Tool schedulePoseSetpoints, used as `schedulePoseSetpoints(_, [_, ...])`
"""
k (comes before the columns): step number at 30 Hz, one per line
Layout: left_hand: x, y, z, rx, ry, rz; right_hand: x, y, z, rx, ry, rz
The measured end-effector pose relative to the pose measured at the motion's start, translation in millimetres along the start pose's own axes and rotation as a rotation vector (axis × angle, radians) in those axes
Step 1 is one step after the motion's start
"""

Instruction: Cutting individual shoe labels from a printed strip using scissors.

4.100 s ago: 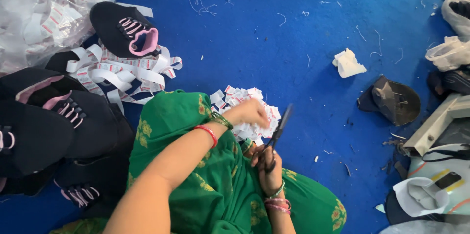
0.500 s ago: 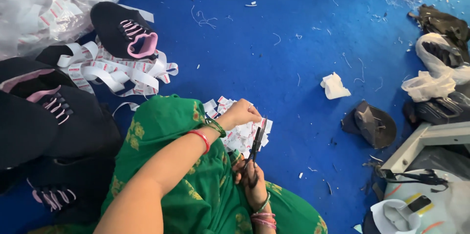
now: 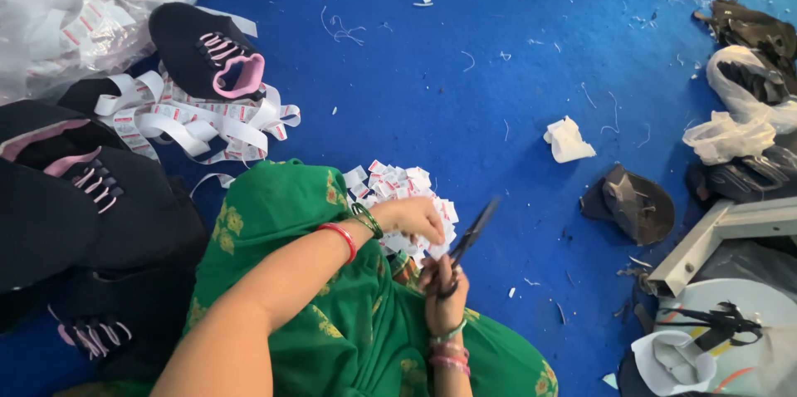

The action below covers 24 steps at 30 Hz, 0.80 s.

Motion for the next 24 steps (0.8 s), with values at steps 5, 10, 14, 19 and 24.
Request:
schedulePoseSetpoints(5, [1.3,12.0,-4.4,-0.024,-0.011,-0.177,-21.8,26.4,-13.7,0.12,0.086,-0.107])
schedulePoseSetpoints(10, [20.9,49.5,-5.3,0.34,-0.12,-0.136,-23.7,-7.3,10.0,-0.018,-0.131,-0.221])
schedulePoseSetpoints(14, [11.2,58.4,-4.8,0.488,-0.04,-0.006,-17.7,-43.5,30.6,-0.266,-0.25,-0.016])
schedulePoseSetpoints(19, [17.6,53.5,-2.0,0.453,-0.026,0.005,-7.0,-43.2,30.5,-0.305,-0.259,0.144])
schedulePoseSetpoints(24, [24.4,51.8,4.0,0.421,0.034,-0.055,16.8,-21.5,18.2,-0.256,-0.236,0.133])
Point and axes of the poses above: each hand's wrist, its own z-axis away from the middle knuckle, its own y-axis out of the back of the hand, x = y × z, the point moved 7 cm from there along -z, towards the middle knuckle, and after that the axes turned 2 degrees about -z, right-handed, at the moved point
